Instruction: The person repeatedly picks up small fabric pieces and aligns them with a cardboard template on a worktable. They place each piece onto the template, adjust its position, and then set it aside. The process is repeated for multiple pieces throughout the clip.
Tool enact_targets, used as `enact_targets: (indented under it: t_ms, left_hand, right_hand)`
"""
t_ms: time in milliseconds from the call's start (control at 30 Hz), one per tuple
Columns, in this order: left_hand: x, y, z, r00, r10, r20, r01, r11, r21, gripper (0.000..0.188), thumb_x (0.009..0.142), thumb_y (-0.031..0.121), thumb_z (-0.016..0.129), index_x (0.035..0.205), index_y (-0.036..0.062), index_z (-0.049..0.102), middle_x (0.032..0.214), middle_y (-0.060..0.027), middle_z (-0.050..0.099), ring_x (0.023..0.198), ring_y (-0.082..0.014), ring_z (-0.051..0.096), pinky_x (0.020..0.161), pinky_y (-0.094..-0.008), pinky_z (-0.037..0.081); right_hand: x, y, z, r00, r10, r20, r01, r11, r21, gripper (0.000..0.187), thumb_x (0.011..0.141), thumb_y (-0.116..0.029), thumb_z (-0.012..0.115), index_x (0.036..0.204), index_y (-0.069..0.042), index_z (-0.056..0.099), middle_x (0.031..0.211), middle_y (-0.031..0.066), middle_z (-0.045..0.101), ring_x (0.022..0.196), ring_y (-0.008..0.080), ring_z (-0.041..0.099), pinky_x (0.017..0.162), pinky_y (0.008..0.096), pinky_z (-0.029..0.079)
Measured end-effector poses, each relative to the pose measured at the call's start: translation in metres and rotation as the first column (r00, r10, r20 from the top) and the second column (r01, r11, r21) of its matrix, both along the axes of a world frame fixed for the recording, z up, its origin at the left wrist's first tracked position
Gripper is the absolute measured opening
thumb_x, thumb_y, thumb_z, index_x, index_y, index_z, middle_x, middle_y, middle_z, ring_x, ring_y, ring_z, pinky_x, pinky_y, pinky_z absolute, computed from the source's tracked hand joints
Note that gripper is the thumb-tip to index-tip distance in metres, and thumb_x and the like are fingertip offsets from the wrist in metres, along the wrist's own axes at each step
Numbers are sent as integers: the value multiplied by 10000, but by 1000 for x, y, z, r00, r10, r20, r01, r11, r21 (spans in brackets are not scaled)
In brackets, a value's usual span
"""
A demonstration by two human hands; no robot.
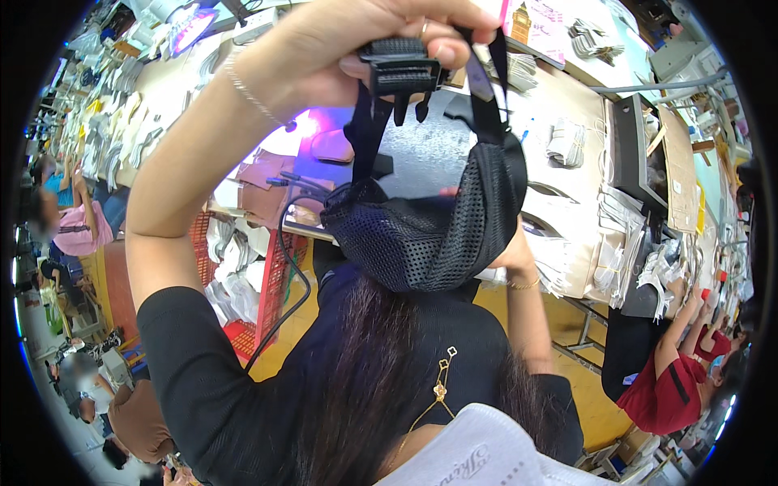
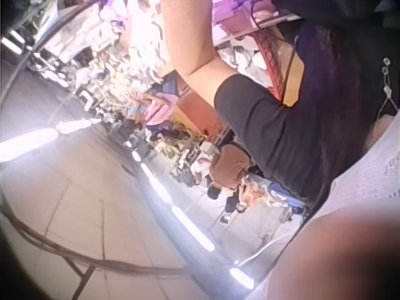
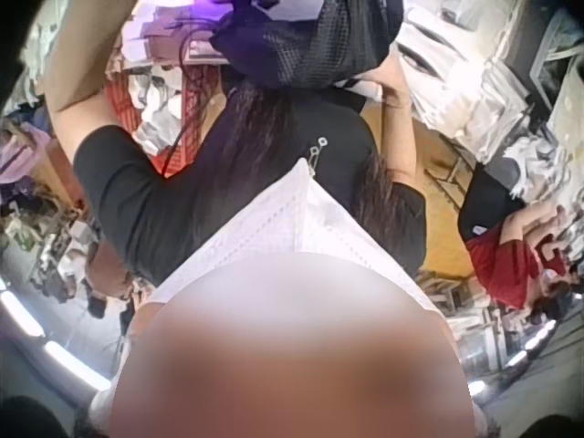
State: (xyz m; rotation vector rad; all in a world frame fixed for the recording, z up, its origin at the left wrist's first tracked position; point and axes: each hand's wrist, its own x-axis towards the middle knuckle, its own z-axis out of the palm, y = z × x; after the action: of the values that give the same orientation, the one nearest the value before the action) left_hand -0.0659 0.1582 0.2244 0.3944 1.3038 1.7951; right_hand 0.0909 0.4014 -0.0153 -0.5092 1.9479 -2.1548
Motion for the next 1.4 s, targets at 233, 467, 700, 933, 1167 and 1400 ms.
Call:
enact_targets:
  t_ms: [233,467,700,933,1167,1400]
  left_hand:
    - [-35,47,-76,998,-49,30,55,959,-276,251,894,279,625,923,30,621,588,48,528,426,13,452,329,-141,331]
    - [-75,55,-122,980,-192,55,196,873,-446,304,900,307,619,986,17,633,618,24,557,351,51,338,246,-107,156]
    - [-109,25,-151,997,-71,-38,37,829,-559,326,874,350,627,1019,61,586,603,33,546,348,24,315,263,-153,127]
    - [-110,-44,-183,989,85,-118,-138,802,-581,310,919,314,580,1106,67,601,662,32,528,390,-4,361,302,-164,227]
    - [-83,-101,-217,811,134,-569,-456,754,-473,338,853,303,653,1116,93,624,812,-31,572,602,-117,516,548,-255,447]
    - [12,-105,-205,342,-231,-911,-675,615,-409,180,757,236,723,839,81,683,988,-112,534,966,-324,498,869,-429,403]
  right_hand:
    - [61,-35,-24,794,-129,594,381,867,-322,1061,566,-227,895,1409,31,304,1355,128,461,1241,249,463,1050,369,371]
    - [36,-48,-20,708,-135,693,535,743,-403,760,759,-296,772,1333,39,404,1245,144,558,1103,255,588,929,360,508]
    - [20,-46,-12,581,-183,793,586,770,-252,583,857,-300,686,1259,49,449,1162,153,576,1022,236,606,845,416,540]
    - [5,-40,4,604,-440,664,414,886,210,663,917,-473,571,1217,110,474,1093,216,612,862,258,675,726,358,591]
    - [-15,-19,34,803,-551,226,105,504,857,642,882,-517,603,833,121,648,646,179,663,634,255,685,608,348,505]
    - [-33,-37,91,812,-527,-251,462,317,828,285,854,-187,711,1016,42,657,793,150,674,689,196,661,643,313,509]
